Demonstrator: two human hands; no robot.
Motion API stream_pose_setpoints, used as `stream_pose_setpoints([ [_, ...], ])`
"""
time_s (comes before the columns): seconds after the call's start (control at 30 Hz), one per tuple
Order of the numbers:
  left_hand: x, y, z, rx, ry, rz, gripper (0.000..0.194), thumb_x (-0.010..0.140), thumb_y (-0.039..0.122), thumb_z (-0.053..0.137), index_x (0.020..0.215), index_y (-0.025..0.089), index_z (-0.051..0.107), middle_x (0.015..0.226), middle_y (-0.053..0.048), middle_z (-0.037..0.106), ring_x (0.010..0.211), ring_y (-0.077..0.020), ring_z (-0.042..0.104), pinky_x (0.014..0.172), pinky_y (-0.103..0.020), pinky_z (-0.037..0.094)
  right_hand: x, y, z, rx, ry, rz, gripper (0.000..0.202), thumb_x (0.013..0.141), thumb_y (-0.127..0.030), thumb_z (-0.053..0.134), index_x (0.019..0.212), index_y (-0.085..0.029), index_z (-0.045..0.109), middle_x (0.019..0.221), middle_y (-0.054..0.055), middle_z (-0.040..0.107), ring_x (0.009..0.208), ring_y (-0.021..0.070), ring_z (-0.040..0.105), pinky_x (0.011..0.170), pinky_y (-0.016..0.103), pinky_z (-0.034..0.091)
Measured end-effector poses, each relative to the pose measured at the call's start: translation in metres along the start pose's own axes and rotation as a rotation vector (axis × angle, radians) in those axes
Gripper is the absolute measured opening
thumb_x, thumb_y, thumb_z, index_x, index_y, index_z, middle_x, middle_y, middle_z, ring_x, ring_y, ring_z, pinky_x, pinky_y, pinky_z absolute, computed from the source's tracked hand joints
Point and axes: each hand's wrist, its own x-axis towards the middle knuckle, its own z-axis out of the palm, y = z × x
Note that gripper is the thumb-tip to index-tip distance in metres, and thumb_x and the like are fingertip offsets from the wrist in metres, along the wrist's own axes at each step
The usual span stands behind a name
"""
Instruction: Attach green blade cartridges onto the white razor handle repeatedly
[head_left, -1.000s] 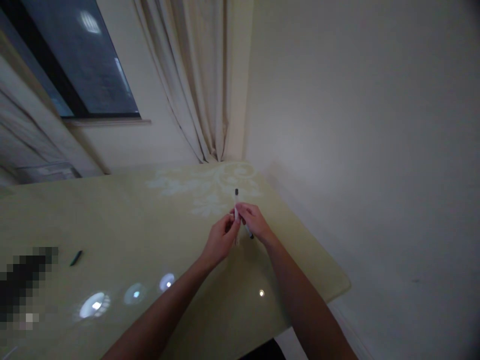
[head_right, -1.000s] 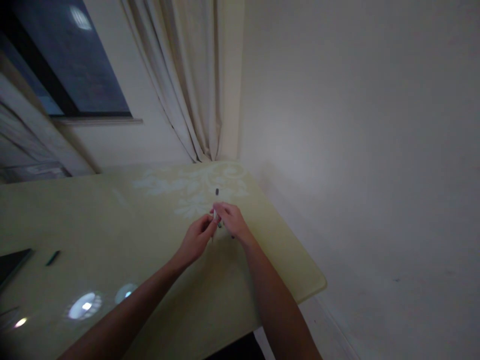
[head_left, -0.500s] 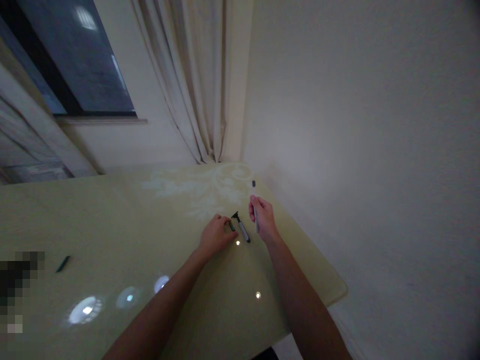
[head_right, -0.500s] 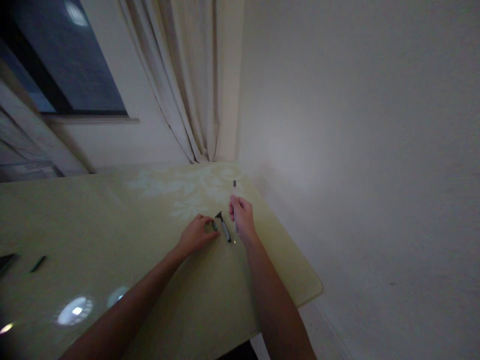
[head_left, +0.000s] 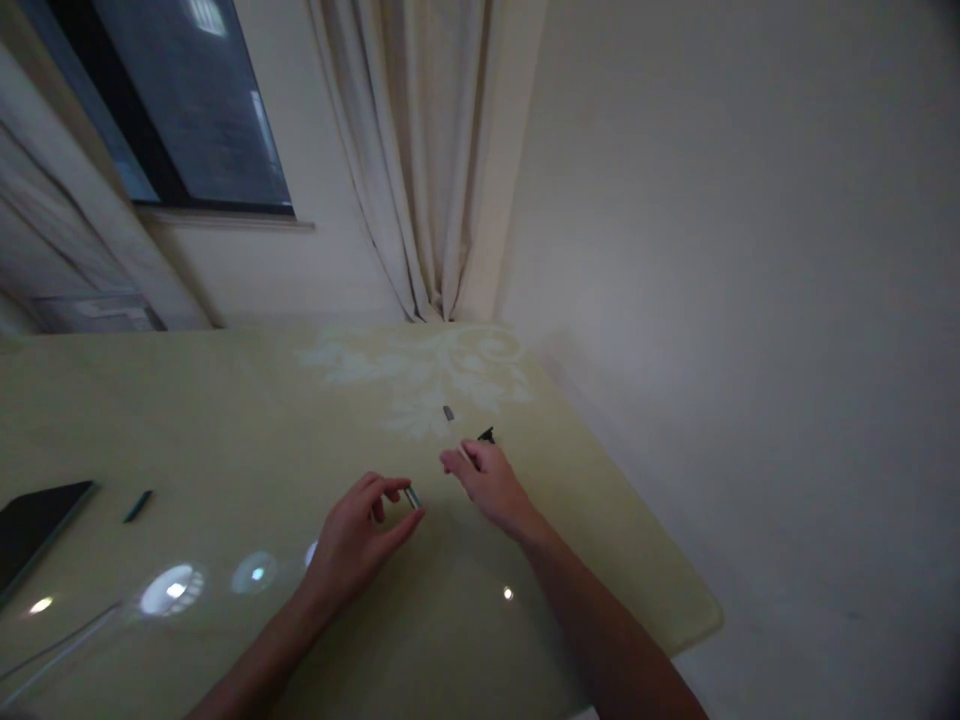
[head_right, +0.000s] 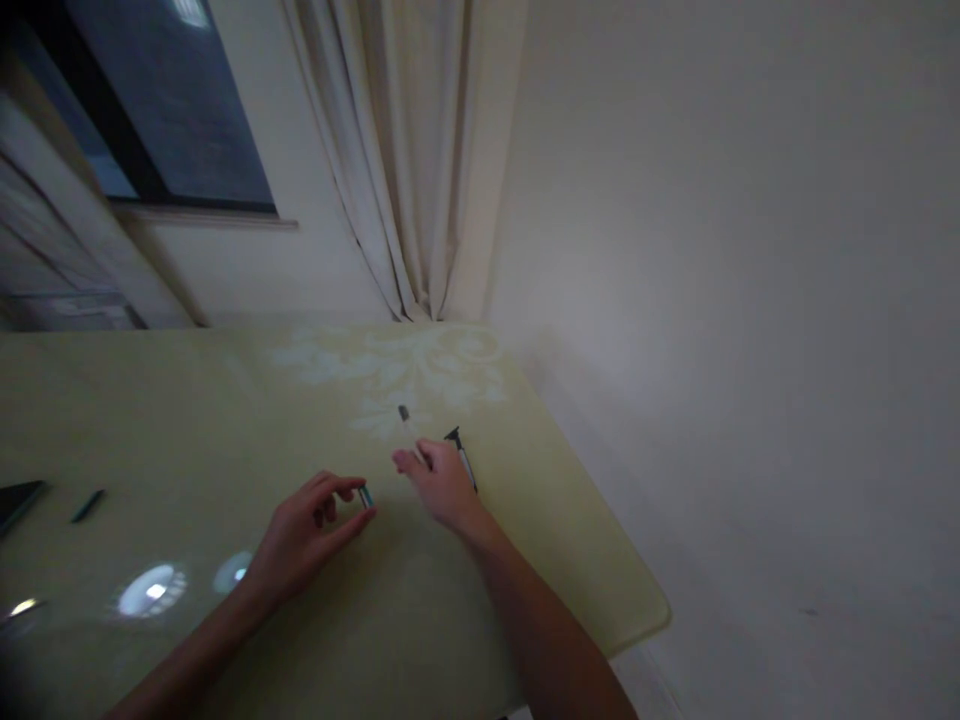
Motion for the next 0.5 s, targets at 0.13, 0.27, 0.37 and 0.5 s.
stream_pose_setpoints([
  [0.13,-0.006,0.005,-0.007,-0.009,0.126,0.081,0.032,0.091,0.04,0.075,0.119,0.024,0.074,0.091,-0.001,0.067,0.066,-0.0161,0.059,0.064,-0.03,0.055,-0.017,-0.008,0.017,-0.128,-0.083,0.036,0.039,0.095,-0.049,0.067,0.071,-0.018,0.063,0.066,-0.002,0.054,0.065,0.0137,0.048,0.059,0.026,0.031],
  [0.27,-0.009,0.016,-0.007,0.014,0.21,0.153,0.032,0.093,0.037,0.076,0.123,0.025,0.071,0.097,-0.002,0.068,0.068,-0.0154,0.061,0.065,-0.029,0.057,-0.024,-0.009,0.019,-0.01,-0.135,0.064,0.037,0.094,-0.05,0.067,0.076,-0.018,0.066,0.068,-0.002,0.053,0.067,0.0145,0.046,0.062,0.027,0.034],
  [0.37,-0.014,0.021,-0.007,0.021,0.23,0.194,0.034,0.093,0.034,0.077,0.125,0.026,0.071,0.098,-0.002,0.07,0.069,-0.0157,0.062,0.064,-0.028,0.058,-0.026,-0.008,0.019,0.095,-0.168,0.103,0.04,0.092,-0.055,0.07,0.076,-0.018,0.067,0.065,-0.003,0.047,0.063,0.0133,0.04,0.06,0.027,0.032],
  [0.5,-0.017,0.026,-0.006,0.036,0.245,0.236,0.032,0.094,0.031,0.075,0.125,0.024,0.071,0.099,-0.004,0.071,0.075,-0.0181,0.067,0.068,-0.029,0.06,-0.029,-0.009,0.019,0.155,-0.18,0.132,0.04,0.09,-0.055,0.072,0.076,-0.018,0.066,0.063,-0.004,0.045,0.06,0.0125,0.038,0.059,0.027,0.031],
])
